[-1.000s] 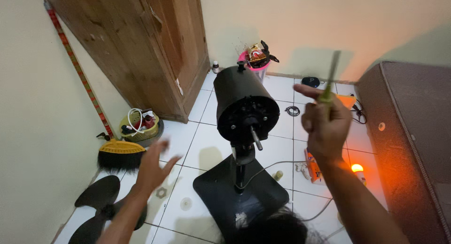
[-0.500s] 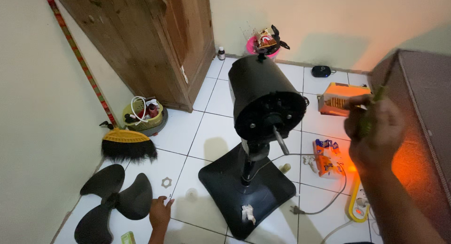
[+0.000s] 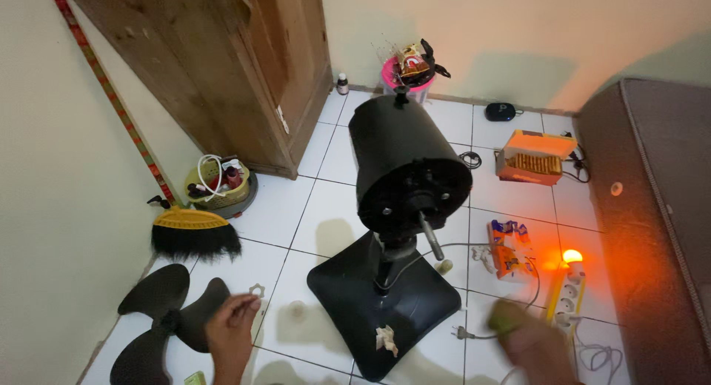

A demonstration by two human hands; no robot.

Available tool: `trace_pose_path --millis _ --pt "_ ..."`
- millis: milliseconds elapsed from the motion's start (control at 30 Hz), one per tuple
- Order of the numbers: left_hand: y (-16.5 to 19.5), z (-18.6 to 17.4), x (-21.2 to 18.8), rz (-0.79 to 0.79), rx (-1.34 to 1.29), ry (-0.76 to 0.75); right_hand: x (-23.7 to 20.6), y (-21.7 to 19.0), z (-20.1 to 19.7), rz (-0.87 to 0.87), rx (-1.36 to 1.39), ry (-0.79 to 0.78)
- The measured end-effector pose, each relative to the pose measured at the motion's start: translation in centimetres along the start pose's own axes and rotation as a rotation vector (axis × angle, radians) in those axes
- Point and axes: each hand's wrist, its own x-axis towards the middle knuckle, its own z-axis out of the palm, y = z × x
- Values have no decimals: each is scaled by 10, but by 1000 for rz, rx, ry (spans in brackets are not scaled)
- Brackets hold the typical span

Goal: The person sits on the floor and services a disassembled standing fan, using a screwdriver to work on the motor housing while holding the fan head steady. The fan blades and other removed parts lie on the floor beside them as they unscrew and adjust the motor assembly.

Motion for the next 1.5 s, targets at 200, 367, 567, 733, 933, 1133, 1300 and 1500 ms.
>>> trace_pose_path --millis 200,367,567,733,933,1133,1300,1500 --pt "134 48 -11 104 -287 -772 -30 -52 27 -121 139 -256" --pt "177 97 -22 -178 -594 -908 -30 -88 1 -335 68 -41" --pt "169 105 -25 -187 -663 -895 -27 -99 -4 -448 77 111" --pt "163 107 -26 -213 -556 -868 -24 -104 -1 -501 55 172" --pt "162 113 -24 -229 -480 -826 -23 -110 -2 -524 39 226" --pt "163 112 -23 -172 -433 -780 -19 -114 0 -495 -1 205" --pt "167 110 -23 -155 -313 -741 -20 -119 -3 -636 -101 351" --pt "173 110 -25 -111 -289 -706 -23 -120 1 -894 -305 510"
